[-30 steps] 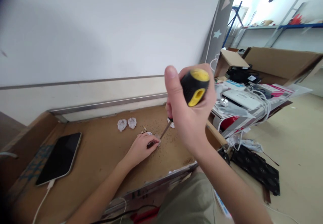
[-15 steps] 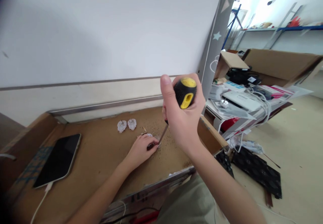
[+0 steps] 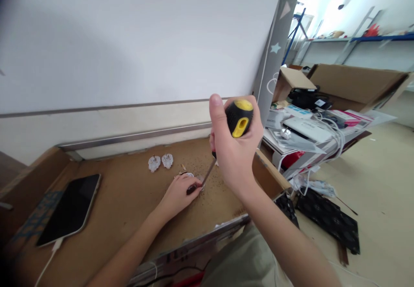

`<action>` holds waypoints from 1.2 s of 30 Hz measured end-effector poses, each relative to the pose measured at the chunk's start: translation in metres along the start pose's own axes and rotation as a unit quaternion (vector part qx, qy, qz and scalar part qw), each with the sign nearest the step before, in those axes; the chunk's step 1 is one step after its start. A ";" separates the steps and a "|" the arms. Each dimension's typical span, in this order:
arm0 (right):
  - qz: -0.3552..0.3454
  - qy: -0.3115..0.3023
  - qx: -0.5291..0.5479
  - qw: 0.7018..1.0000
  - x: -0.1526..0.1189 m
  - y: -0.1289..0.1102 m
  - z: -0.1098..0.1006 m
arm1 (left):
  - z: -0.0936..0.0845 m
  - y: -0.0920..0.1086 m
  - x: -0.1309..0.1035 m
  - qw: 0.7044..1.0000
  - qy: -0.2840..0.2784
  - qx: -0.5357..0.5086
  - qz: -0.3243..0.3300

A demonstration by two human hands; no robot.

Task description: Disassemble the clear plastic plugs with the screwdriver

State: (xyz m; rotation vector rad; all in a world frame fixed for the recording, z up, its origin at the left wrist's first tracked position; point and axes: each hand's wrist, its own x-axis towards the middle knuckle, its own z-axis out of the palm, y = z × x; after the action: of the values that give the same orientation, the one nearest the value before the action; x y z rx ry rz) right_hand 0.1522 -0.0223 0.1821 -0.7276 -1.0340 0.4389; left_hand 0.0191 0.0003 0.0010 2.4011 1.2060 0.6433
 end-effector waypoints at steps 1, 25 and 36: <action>0.003 0.000 -0.001 1.000 0.000 0.000 0.000 | 0.000 0.000 0.000 1.000 0.000 0.001 0.000; 0.016 0.014 -0.004 1.000 0.004 0.002 -0.001 | 0.000 0.000 -0.001 1.000 0.001 0.001 0.003; 0.043 -0.029 0.003 0.999 0.001 0.001 -0.002 | 0.003 -0.003 0.000 1.000 0.003 0.013 0.009</action>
State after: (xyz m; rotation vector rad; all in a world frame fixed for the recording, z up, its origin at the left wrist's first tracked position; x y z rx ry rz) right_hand 0.1545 -0.0217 0.1820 -0.7595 -1.0570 0.5410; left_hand 0.0187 0.0011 -0.0027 2.4355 1.2025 0.6460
